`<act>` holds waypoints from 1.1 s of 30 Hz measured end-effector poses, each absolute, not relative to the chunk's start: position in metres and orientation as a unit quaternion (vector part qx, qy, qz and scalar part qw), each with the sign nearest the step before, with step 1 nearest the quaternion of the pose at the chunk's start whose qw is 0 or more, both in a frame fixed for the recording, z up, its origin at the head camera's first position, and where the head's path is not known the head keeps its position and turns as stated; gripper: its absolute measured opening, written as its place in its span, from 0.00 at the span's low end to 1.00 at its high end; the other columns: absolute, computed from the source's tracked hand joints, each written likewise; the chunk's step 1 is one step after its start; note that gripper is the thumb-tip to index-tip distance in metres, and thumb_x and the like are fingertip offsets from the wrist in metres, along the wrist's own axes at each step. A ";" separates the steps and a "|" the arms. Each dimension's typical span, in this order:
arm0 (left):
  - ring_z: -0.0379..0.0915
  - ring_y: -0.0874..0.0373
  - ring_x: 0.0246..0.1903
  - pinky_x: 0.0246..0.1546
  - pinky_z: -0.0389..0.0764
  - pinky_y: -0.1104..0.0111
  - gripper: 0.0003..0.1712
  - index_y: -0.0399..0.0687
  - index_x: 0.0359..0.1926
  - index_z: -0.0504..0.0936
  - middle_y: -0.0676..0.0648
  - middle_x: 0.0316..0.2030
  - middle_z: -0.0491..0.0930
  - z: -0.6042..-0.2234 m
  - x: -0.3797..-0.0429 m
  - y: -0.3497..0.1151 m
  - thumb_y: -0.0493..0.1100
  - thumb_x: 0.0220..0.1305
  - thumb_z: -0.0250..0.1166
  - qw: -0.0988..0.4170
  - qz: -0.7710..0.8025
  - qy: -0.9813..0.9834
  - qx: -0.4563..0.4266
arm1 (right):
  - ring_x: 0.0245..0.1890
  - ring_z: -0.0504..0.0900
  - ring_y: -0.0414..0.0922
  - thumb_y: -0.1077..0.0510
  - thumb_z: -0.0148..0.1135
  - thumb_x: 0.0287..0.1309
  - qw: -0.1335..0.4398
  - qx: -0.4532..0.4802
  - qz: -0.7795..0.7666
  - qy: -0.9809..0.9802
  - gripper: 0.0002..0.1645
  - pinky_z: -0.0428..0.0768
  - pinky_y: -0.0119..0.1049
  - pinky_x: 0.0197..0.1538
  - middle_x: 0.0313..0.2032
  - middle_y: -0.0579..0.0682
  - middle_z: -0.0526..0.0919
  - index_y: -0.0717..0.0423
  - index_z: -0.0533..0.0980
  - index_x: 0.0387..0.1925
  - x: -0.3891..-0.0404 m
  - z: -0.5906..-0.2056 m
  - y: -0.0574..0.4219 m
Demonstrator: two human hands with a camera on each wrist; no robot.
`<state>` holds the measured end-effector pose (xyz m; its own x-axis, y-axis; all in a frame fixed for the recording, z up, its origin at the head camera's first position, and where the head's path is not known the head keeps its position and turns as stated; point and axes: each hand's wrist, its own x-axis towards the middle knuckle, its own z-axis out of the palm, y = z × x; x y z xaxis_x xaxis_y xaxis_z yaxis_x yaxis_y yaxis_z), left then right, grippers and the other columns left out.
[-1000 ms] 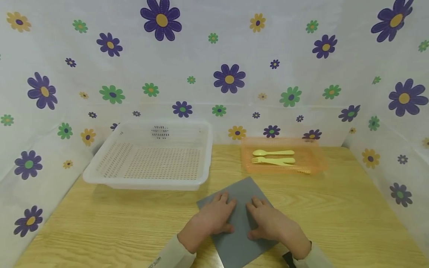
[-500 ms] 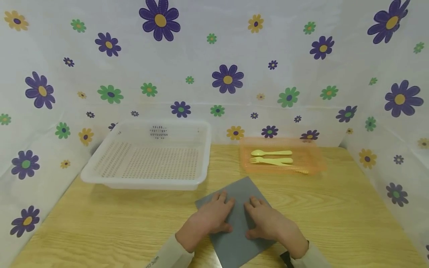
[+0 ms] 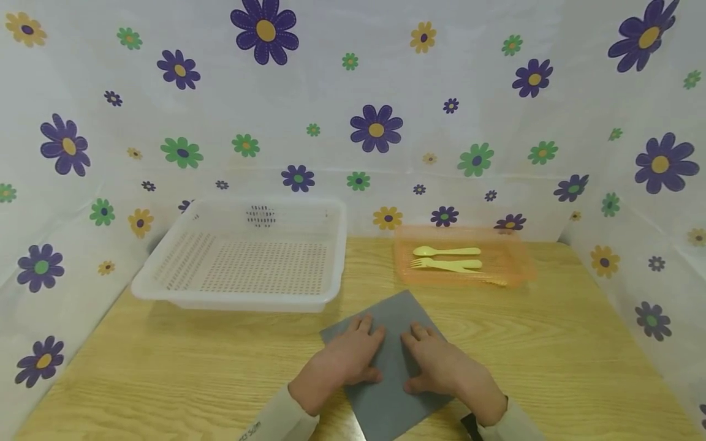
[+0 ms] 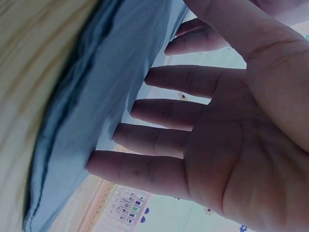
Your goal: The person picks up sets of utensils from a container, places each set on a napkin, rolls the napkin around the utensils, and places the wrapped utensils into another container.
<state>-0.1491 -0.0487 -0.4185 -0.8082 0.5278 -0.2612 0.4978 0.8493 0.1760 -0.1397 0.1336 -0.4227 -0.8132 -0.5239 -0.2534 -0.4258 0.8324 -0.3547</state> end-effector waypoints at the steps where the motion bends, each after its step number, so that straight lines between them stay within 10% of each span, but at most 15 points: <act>1: 0.50 0.40 0.63 0.50 0.73 0.47 0.46 0.43 0.64 0.62 0.33 0.66 0.56 -0.419 -0.149 -0.049 0.57 0.48 0.69 0.152 0.050 0.949 0.270 | 0.62 0.54 0.66 0.45 0.72 0.40 0.173 -0.252 -0.142 0.941 0.52 0.64 0.58 0.59 0.64 0.73 0.56 0.69 0.60 0.61 -0.140 -0.423 0.134; 33: 0.50 0.36 0.62 0.48 0.75 0.48 0.47 0.41 0.65 0.61 0.29 0.65 0.55 -0.418 -0.144 -0.044 0.57 0.48 0.68 0.145 0.039 0.958 0.246 | 0.64 0.52 0.63 0.48 0.72 0.41 0.165 -0.260 -0.178 0.935 0.50 0.64 0.58 0.59 0.65 0.70 0.55 0.65 0.61 0.62 -0.143 -0.424 0.142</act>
<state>-0.1437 -0.0438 -0.4178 -0.8371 0.4822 -0.2584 0.4599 0.8760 0.1452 -0.1430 0.1415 -0.4239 -0.8105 -0.5445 -0.2160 -0.4267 0.8014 -0.4192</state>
